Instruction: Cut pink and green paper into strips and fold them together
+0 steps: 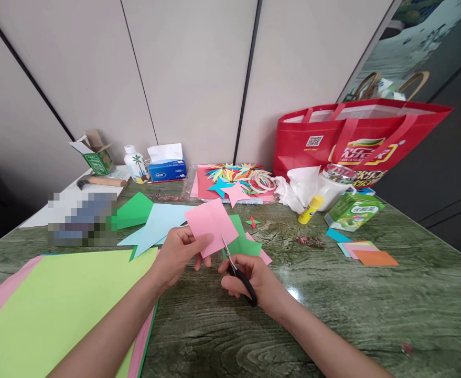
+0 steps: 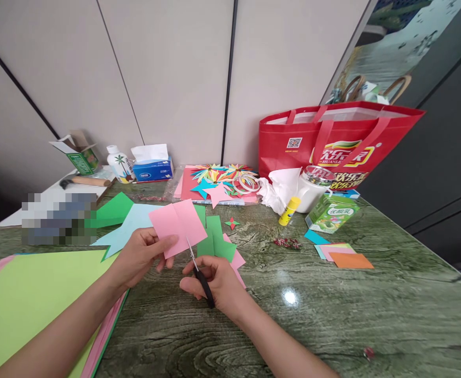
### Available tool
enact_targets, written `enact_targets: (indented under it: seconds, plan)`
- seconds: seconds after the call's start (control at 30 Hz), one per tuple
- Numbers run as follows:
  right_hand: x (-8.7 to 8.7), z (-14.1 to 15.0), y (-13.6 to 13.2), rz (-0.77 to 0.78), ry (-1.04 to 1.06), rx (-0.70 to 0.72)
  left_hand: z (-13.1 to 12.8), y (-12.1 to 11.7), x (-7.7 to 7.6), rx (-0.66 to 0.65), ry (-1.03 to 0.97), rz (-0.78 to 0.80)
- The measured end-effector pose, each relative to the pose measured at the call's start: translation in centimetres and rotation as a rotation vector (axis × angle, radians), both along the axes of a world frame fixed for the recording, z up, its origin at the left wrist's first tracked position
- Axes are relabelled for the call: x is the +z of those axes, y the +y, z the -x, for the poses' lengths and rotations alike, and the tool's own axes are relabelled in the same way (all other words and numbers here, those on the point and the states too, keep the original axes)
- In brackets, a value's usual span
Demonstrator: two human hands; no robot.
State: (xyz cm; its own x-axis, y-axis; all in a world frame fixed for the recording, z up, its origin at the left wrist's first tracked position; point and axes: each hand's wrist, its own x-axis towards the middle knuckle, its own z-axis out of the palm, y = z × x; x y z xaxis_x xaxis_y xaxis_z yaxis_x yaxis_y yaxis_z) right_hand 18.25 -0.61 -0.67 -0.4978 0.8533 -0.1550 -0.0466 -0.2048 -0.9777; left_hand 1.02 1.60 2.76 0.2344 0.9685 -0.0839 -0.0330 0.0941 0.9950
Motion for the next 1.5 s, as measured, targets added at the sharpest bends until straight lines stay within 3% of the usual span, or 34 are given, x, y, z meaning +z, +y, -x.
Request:
enact_targets:
  seconds: [0.23,0.47,0.77,1.5]
  plan:
    - [-0.4,0.2,0.0,0.001,-0.022,-0.001,-0.2,0.1,0.2,0.102,0.002,-0.003]
    - [-0.4,0.3,0.0,-0.006,-0.026,0.003,-0.4,0.6,-0.7,0.280,-0.026,-0.063]
    - [-0.4,0.2,-0.1,0.007,0.005,0.059,-0.2,0.3,-1.0,0.242,-0.062,0.036]
    - [-0.4,0.3,-0.2,-0.011,-0.014,0.063,-0.3,0.1,-0.6,0.230,-0.030,0.031]
